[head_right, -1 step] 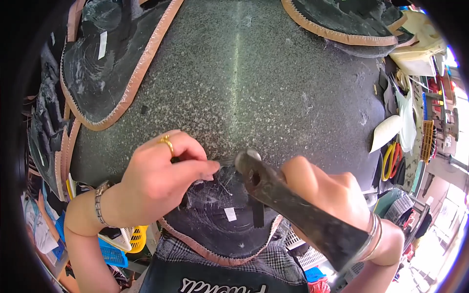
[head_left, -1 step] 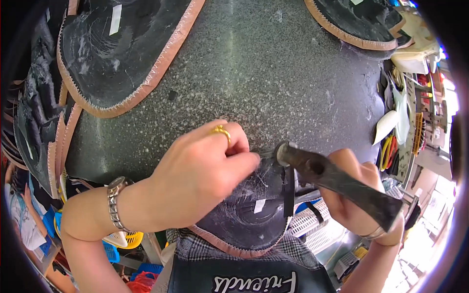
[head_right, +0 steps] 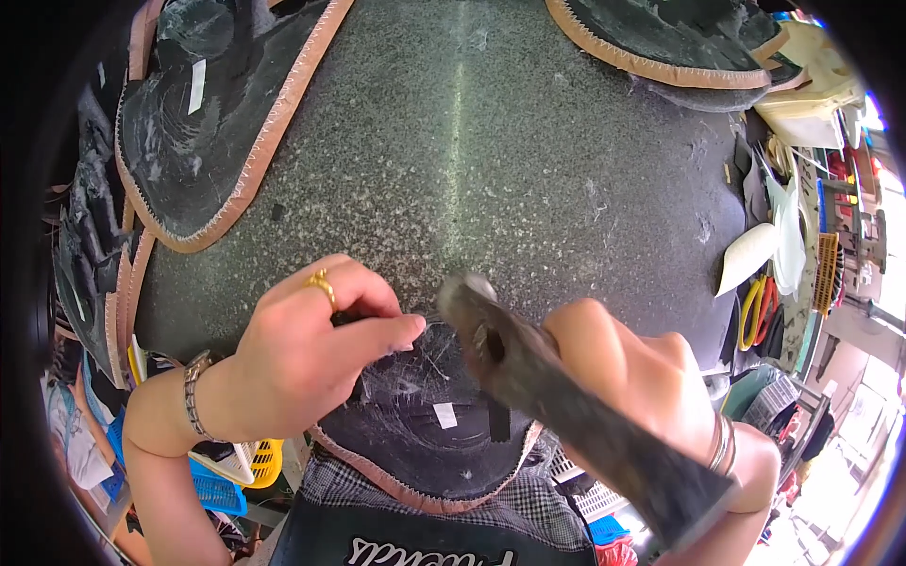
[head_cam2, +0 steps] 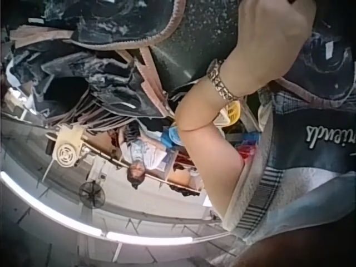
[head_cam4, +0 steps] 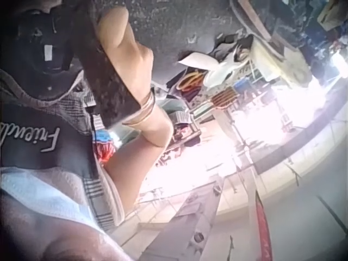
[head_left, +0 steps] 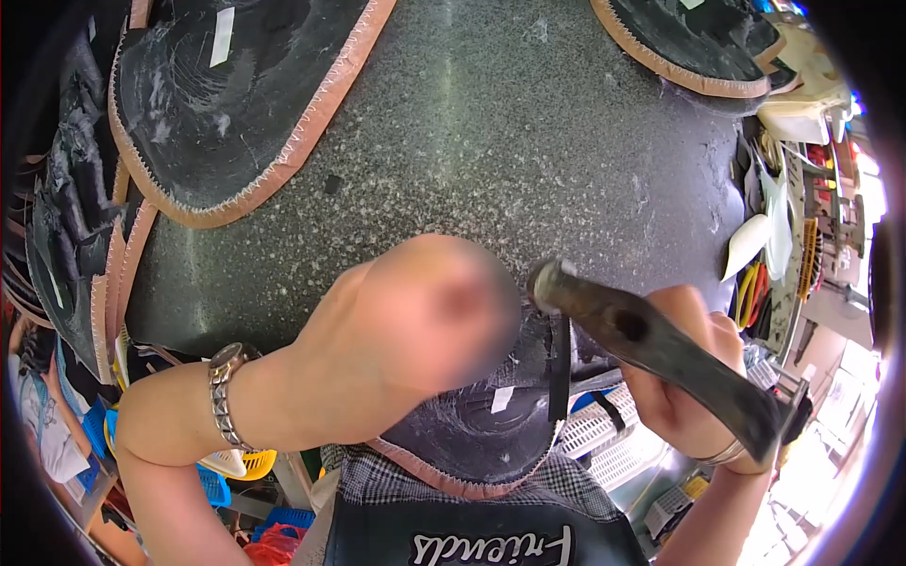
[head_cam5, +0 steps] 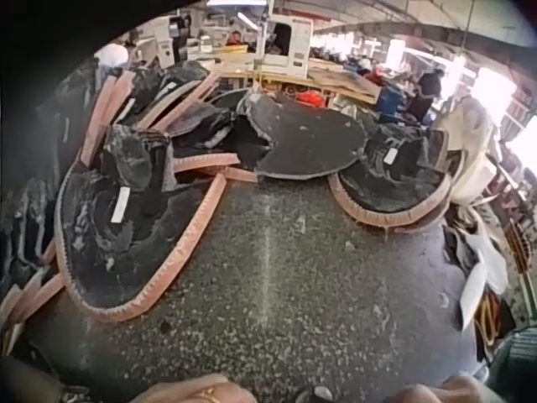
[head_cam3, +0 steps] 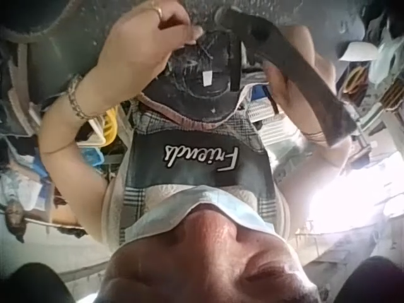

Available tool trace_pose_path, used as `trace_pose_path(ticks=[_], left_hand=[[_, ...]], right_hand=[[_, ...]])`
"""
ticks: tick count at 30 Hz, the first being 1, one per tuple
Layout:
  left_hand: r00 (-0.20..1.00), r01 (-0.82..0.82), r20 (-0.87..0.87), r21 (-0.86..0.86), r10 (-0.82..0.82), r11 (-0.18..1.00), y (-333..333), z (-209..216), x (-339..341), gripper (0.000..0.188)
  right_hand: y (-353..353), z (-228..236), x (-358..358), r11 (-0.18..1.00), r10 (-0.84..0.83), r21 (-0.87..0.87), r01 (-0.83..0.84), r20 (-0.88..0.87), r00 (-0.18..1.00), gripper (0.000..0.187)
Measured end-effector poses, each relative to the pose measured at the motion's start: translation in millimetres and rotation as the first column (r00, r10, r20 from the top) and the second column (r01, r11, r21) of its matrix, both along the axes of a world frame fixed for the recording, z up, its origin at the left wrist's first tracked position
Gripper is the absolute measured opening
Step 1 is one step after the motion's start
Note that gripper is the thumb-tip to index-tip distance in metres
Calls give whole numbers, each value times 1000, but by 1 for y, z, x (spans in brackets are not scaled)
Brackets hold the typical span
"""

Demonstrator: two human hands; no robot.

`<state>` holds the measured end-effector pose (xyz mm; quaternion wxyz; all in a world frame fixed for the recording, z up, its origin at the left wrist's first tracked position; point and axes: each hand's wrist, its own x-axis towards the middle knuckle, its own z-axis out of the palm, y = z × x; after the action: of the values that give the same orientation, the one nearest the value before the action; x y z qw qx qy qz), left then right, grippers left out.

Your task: Hammering and flattening the edges of shoe components during assembly on a workbench.

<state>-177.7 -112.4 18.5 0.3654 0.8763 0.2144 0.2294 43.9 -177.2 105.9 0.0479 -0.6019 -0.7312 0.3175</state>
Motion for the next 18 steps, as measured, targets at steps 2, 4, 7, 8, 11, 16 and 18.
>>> trace_pose_path(ticks=[2, 4, 7, 8, 11, 16, 18], left_hand=[[1000, -5, 2, 22, 5, 1000, -5, 3, -1, 19], [1000, -15, 15, 101, 14, 995, -6, 2, -2, 18], [999, -40, -15, -63, 39, 997, -9, 5, 3, 17], [1000, -30, -5, -66, 30, 997, -7, 3, 2, 17], [997, -51, 59, -66, 55, 996, 3, -4, -6, 20], [998, 57, 0, 123, -57, 991, 0, 2, -13, 20], [998, 55, 10, 192, -58, 980, 0, 2, -14, 22]], right_hand=[[5, -10, -18, 896, 128, 377, -233, 284, 950, 14], [15, -10, -9, 938, 301, 156, -310, 79, 950, 14], [9, -8, -5, 904, 368, 152, -399, 197, 909, 19], [5, -6, -7, 919, 359, 76, -387, 245, 901, 21], [9, -13, -5, 925, 347, 79, -372, 224, 911, 21], [13, 3, -20, 860, 350, 212, -464, 416, 839, 14], [14, -2, -17, 936, 321, 68, -346, 243, 916, 22]])
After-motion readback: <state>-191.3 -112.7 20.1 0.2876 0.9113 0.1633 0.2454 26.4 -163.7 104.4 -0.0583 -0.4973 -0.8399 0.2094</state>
